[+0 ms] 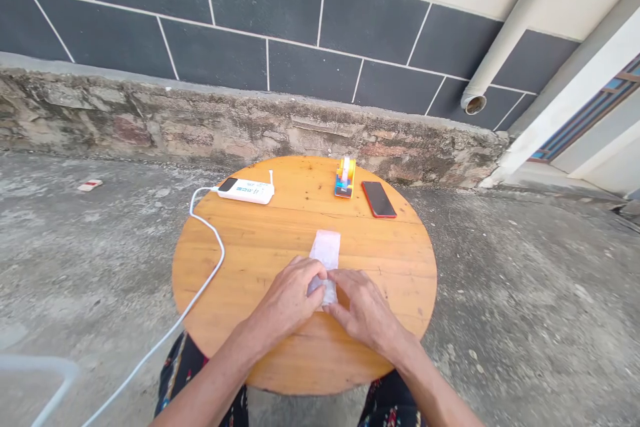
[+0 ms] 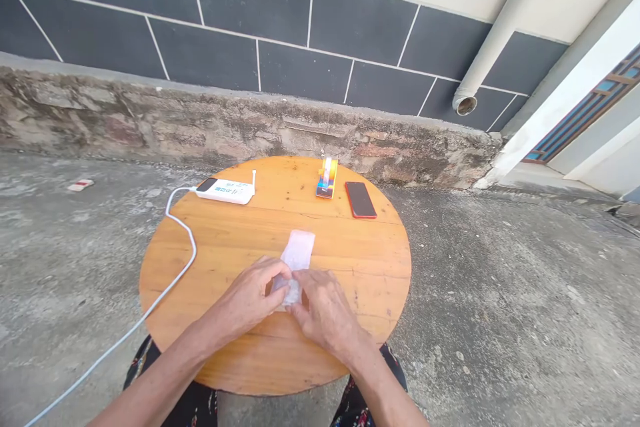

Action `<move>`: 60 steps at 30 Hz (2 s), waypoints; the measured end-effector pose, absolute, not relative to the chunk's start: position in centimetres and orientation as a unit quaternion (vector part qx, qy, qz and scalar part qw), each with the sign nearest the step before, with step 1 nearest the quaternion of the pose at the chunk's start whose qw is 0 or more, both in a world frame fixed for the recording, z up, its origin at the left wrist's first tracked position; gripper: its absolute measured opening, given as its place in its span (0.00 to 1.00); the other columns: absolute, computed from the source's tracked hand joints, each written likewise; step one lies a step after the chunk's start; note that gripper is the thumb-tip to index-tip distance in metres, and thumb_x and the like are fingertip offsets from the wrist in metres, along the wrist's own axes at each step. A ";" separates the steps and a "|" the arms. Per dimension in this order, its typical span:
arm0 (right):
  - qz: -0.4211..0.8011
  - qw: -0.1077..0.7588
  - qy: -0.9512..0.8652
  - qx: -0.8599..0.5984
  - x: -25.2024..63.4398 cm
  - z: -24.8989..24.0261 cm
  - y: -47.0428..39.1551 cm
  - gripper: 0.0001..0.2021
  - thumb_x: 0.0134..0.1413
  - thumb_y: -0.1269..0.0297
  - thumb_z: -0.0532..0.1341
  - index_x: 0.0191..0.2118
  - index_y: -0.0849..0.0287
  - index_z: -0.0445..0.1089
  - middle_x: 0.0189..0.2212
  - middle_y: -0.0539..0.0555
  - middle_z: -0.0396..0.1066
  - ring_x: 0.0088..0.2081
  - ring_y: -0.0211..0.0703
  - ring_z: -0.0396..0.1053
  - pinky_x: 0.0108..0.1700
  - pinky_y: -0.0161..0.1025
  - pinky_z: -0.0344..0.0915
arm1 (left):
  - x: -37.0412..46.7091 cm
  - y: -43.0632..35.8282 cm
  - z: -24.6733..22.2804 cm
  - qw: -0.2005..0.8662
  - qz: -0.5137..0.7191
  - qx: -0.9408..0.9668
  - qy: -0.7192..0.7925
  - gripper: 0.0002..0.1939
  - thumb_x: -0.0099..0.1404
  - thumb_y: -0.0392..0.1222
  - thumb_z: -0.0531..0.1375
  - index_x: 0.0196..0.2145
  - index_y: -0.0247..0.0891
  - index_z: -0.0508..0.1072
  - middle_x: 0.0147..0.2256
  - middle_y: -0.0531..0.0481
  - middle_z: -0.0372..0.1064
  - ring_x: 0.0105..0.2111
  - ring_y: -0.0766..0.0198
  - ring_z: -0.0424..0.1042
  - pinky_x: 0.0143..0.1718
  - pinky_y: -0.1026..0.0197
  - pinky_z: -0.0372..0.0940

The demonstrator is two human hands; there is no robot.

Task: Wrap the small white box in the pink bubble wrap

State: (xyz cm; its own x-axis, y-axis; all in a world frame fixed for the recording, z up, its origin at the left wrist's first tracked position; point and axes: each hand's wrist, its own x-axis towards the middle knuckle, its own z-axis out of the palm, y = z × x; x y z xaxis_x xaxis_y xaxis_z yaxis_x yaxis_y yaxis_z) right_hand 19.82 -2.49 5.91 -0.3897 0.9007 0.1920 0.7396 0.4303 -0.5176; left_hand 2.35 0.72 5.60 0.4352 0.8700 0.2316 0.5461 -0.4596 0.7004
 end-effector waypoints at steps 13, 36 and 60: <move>0.249 0.209 -0.795 -0.512 20.5 6.0 -2.5 0.20 0.52 0.64 0.62 0.52 0.54 0.69 0.47 0.56 0.74 0.45 0.51 0.70 0.46 0.44 0.65 | 0.0 -1.4 6.4 0.297 0.251 0.858 0.335 0.19 0.57 0.38 0.62 0.48 0.44 0.71 0.52 0.49 0.64 0.51 0.57 0.64 0.52 0.56 0.60; 0.237 0.176 -0.849 -0.439 20.7 7.7 -1.5 0.18 0.55 0.63 0.62 0.52 0.53 0.68 0.45 0.54 0.71 0.46 0.48 0.68 0.50 0.45 0.63 | 0.2 -1.2 5.1 0.257 0.273 0.867 0.328 0.19 0.60 0.32 0.60 0.49 0.43 0.68 0.48 0.48 0.66 0.49 0.57 0.64 0.51 0.54 0.61; -0.063 0.087 -0.893 -0.436 19.4 6.8 5.7 0.12 0.56 0.77 0.54 0.34 0.57 0.73 0.39 0.56 0.66 0.31 0.40 0.63 0.32 0.36 0.57 | -0.2 -0.6 4.9 0.292 0.253 0.856 0.344 0.16 0.57 0.31 0.60 0.44 0.44 0.71 0.48 0.50 0.66 0.50 0.58 0.64 0.53 0.58 0.59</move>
State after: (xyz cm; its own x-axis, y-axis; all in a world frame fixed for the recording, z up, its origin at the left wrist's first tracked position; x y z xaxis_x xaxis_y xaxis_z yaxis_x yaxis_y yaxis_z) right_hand 19.36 5.66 6.79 -0.6041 0.7685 0.2111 0.7905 0.6114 0.0362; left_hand -0.22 -0.62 4.90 0.6357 0.7362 0.2321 0.4409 -0.5931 0.6737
